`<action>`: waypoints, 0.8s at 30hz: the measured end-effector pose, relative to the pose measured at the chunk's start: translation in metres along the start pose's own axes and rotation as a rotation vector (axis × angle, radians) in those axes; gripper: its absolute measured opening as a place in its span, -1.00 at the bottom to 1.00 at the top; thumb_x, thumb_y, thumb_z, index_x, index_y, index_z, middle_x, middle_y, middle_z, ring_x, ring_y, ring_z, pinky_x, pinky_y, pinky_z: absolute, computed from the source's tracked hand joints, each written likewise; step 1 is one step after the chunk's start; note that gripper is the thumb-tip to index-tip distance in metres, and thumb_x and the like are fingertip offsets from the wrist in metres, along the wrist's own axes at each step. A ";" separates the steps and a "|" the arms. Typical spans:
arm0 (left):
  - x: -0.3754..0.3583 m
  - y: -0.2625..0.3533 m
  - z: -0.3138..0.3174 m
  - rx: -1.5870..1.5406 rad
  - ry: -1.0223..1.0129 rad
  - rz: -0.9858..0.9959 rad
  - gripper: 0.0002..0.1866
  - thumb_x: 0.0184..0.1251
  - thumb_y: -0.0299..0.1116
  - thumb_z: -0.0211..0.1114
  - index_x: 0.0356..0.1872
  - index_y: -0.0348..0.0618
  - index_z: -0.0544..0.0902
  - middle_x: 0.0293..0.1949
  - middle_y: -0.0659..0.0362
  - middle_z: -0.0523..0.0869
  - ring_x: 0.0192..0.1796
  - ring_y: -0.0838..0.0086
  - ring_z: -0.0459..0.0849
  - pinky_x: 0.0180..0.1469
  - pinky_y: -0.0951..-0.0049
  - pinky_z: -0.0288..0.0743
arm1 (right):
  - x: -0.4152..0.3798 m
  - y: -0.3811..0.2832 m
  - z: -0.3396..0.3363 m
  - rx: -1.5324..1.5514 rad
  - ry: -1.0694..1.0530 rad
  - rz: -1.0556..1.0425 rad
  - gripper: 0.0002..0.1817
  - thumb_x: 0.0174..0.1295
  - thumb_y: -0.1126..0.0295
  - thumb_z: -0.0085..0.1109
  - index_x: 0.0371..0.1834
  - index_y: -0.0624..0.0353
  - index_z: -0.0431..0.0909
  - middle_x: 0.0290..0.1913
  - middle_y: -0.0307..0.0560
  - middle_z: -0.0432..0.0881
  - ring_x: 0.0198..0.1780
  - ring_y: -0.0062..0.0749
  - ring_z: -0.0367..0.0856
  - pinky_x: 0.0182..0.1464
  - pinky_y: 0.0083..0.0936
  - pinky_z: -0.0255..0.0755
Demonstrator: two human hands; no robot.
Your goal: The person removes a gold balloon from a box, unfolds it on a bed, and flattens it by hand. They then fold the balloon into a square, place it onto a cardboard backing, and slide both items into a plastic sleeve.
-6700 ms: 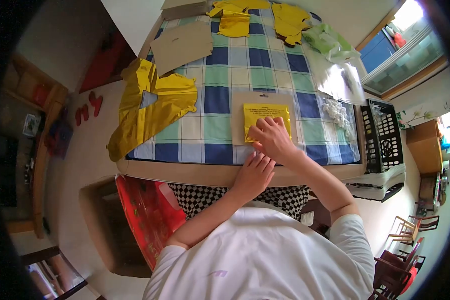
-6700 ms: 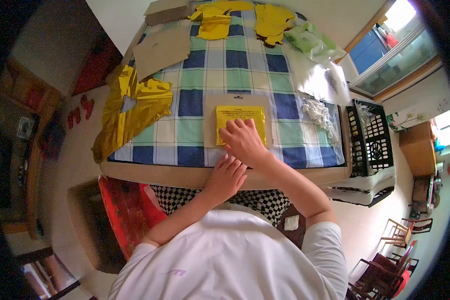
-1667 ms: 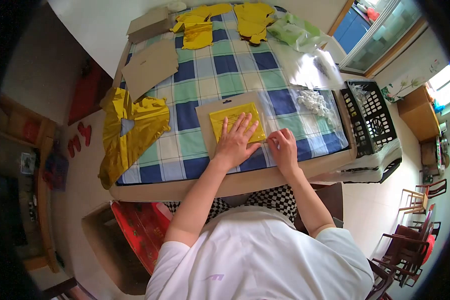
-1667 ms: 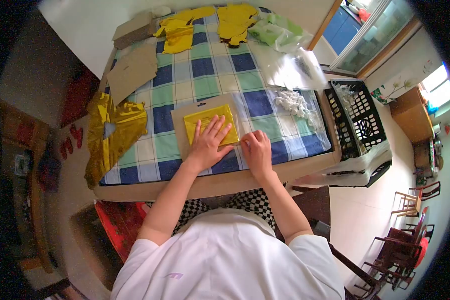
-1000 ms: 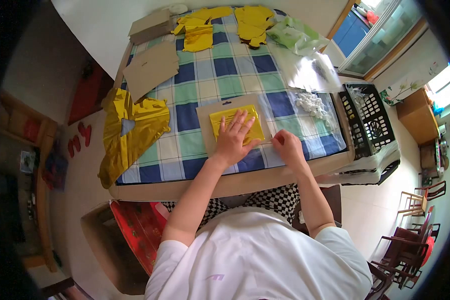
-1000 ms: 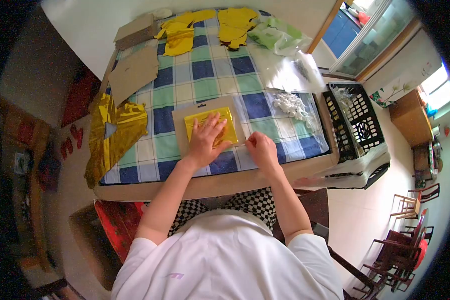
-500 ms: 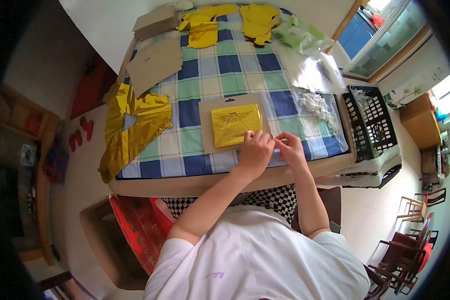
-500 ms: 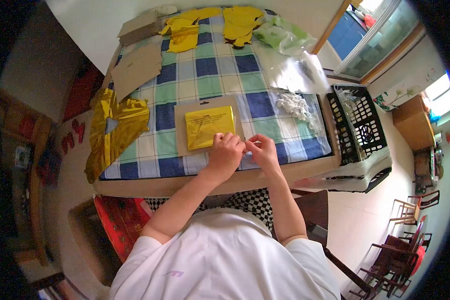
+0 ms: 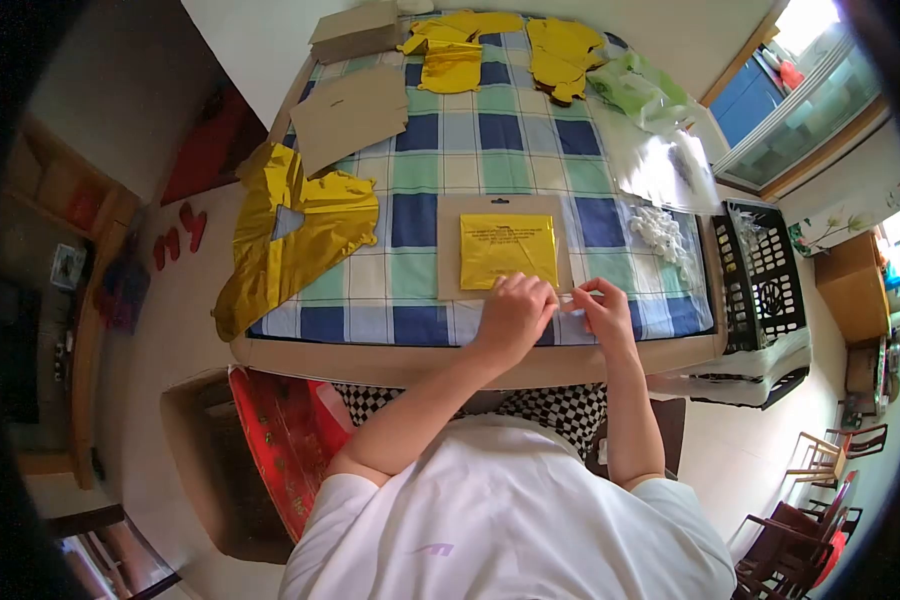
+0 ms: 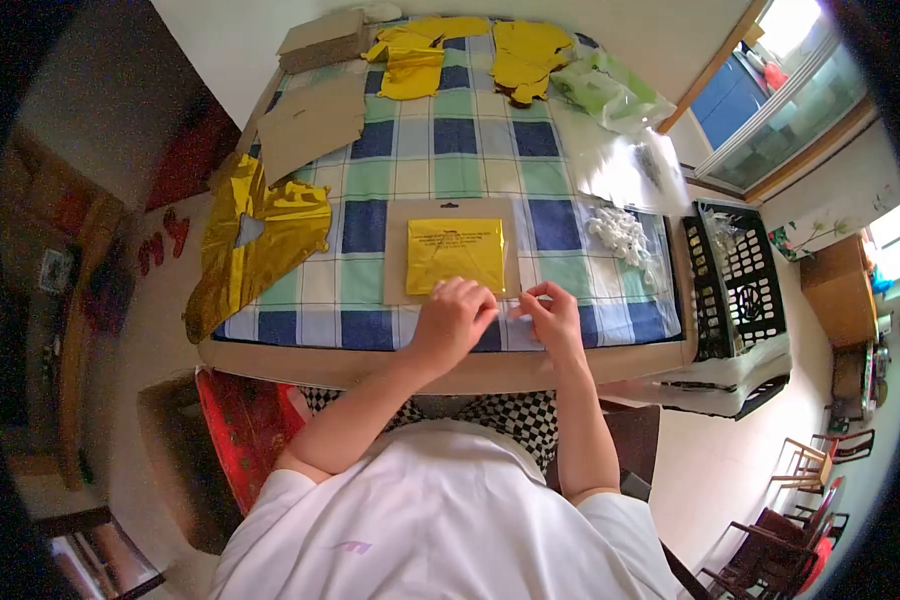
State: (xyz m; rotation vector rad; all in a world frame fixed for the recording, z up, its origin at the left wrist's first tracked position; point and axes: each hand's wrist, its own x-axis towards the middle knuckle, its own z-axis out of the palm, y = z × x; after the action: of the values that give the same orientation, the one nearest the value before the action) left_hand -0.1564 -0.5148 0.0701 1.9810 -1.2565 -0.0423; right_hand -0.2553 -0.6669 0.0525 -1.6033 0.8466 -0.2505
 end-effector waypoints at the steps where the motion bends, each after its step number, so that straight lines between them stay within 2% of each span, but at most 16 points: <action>1: 0.001 -0.003 0.001 0.033 0.020 0.047 -0.92 0.06 -0.37 0.36 -0.47 -0.06 0.61 -0.40 0.22 0.56 -0.18 0.36 0.53 -0.04 0.29 0.33 | -0.001 0.002 0.001 -0.006 0.001 -0.007 -0.87 0.23 0.39 0.21 -0.34 0.23 0.55 -0.50 -0.15 0.70 -0.69 -0.76 0.37 -0.69 -0.74 0.17; 5: 0.007 -0.007 0.024 0.216 0.019 0.194 -0.90 0.04 -0.35 0.36 -0.49 -0.07 0.62 -0.41 0.24 0.56 -0.18 0.37 0.53 -0.06 0.31 0.35 | 0.001 -0.001 0.007 -0.021 -0.001 -0.014 -0.89 0.25 0.41 0.20 -0.33 0.23 0.54 -0.53 -0.18 0.66 -0.71 -0.76 0.33 -0.71 -0.74 0.11; 8: 0.011 -0.005 0.031 0.324 -0.023 0.231 -0.94 0.09 -0.38 0.24 -0.50 -0.10 0.62 -0.39 0.23 0.57 -0.16 0.39 0.53 -0.06 0.33 0.34 | -0.001 -0.001 0.008 -0.028 0.022 0.000 -0.88 0.24 0.42 0.20 -0.34 0.24 0.53 -0.56 -0.21 0.62 -0.72 -0.75 0.33 -0.71 -0.73 0.11; 10: 0.012 -0.003 0.030 0.350 -0.040 0.250 -0.92 0.10 -0.39 0.20 -0.49 -0.11 0.62 -0.37 0.22 0.58 -0.15 0.39 0.53 -0.05 0.34 0.34 | 0.000 -0.002 0.007 -0.009 0.027 0.022 -0.87 0.21 0.42 0.22 -0.36 0.27 0.53 -0.55 -0.18 0.64 -0.69 -0.72 0.39 -0.70 -0.69 0.17; 15: 0.009 -0.002 0.029 0.322 -0.072 0.212 -0.94 0.12 -0.40 0.21 -0.46 -0.13 0.62 -0.34 0.22 0.59 -0.09 0.38 0.52 0.00 0.33 0.32 | 0.001 0.000 0.007 -0.058 0.024 -0.008 -0.86 0.23 0.42 0.21 -0.33 0.29 0.53 -0.54 -0.13 0.66 -0.70 -0.70 0.38 -0.70 -0.68 0.19; 18: 0.004 -0.001 0.018 0.067 0.055 0.130 -0.92 0.12 -0.45 0.26 -0.50 -0.14 0.54 -0.39 0.21 0.60 -0.21 0.40 0.59 -0.10 0.34 0.42 | -0.004 -0.002 0.007 0.015 0.052 0.010 -0.86 0.25 0.42 0.20 -0.31 0.28 0.52 -0.51 -0.10 0.67 -0.69 -0.68 0.40 -0.69 -0.68 0.21; 21: -0.010 -0.013 -0.020 -0.697 -0.189 -0.391 -0.87 0.25 -0.39 0.27 -0.42 -0.17 0.51 -0.26 0.19 0.70 -0.20 0.47 0.65 -0.18 0.44 0.52 | -0.004 0.001 0.002 0.083 0.045 0.037 -0.87 0.27 0.42 0.17 -0.31 0.26 0.51 -0.48 -0.09 0.68 -0.67 -0.66 0.43 -0.67 -0.69 0.23; 22: -0.016 -0.028 -0.038 -1.067 -0.157 -0.432 -0.81 0.36 -0.25 0.22 -0.32 -0.16 0.50 -0.13 0.12 0.72 -0.12 0.49 0.69 -0.23 0.52 0.58 | -0.002 0.003 -0.001 0.101 0.023 0.047 -0.88 0.28 0.41 0.16 -0.32 0.25 0.51 -0.46 -0.09 0.68 -0.66 -0.65 0.45 -0.66 -0.69 0.24; 24: -0.027 -0.052 -0.098 -1.242 0.019 -0.402 -0.81 0.38 -0.22 0.20 -0.25 -0.12 0.49 -0.06 0.06 0.71 -0.03 0.42 0.69 -0.13 0.45 0.61 | 0.000 0.008 -0.006 0.048 -0.001 0.043 -0.87 0.29 0.39 0.17 -0.29 0.22 0.50 -0.44 -0.07 0.69 -0.64 -0.62 0.50 -0.64 -0.69 0.27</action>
State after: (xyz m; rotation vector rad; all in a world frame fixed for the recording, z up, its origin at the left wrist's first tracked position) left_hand -0.0908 -0.4254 0.0965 1.0614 -0.5084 -0.7928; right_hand -0.2621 -0.6718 0.0465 -1.5385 0.8671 -0.2375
